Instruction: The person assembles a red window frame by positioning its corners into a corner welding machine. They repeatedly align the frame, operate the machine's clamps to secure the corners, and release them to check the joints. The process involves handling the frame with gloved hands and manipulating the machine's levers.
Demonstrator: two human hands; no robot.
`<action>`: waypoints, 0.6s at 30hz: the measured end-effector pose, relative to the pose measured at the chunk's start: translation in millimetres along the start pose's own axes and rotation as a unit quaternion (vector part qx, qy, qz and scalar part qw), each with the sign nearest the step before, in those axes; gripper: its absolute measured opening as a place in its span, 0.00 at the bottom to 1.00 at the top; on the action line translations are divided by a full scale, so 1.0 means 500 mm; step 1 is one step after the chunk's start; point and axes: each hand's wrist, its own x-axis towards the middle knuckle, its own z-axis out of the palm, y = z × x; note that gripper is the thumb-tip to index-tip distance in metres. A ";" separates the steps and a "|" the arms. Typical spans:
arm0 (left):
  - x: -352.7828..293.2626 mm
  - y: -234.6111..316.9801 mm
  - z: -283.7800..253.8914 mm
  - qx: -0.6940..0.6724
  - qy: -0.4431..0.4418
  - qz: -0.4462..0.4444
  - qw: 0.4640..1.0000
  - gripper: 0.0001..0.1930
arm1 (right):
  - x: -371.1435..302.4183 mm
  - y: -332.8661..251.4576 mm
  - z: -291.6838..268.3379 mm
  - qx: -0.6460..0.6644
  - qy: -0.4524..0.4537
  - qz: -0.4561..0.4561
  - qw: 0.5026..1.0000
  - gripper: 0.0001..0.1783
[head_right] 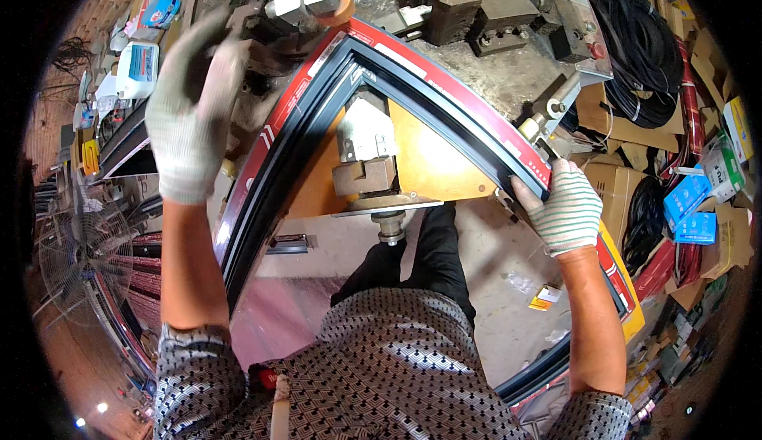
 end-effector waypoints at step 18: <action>-0.327 -0.220 -0.149 0.351 -0.096 -0.172 0.915 0.23 | 0.002 -0.005 -0.008 0.054 -0.009 -0.011 0.998 0.24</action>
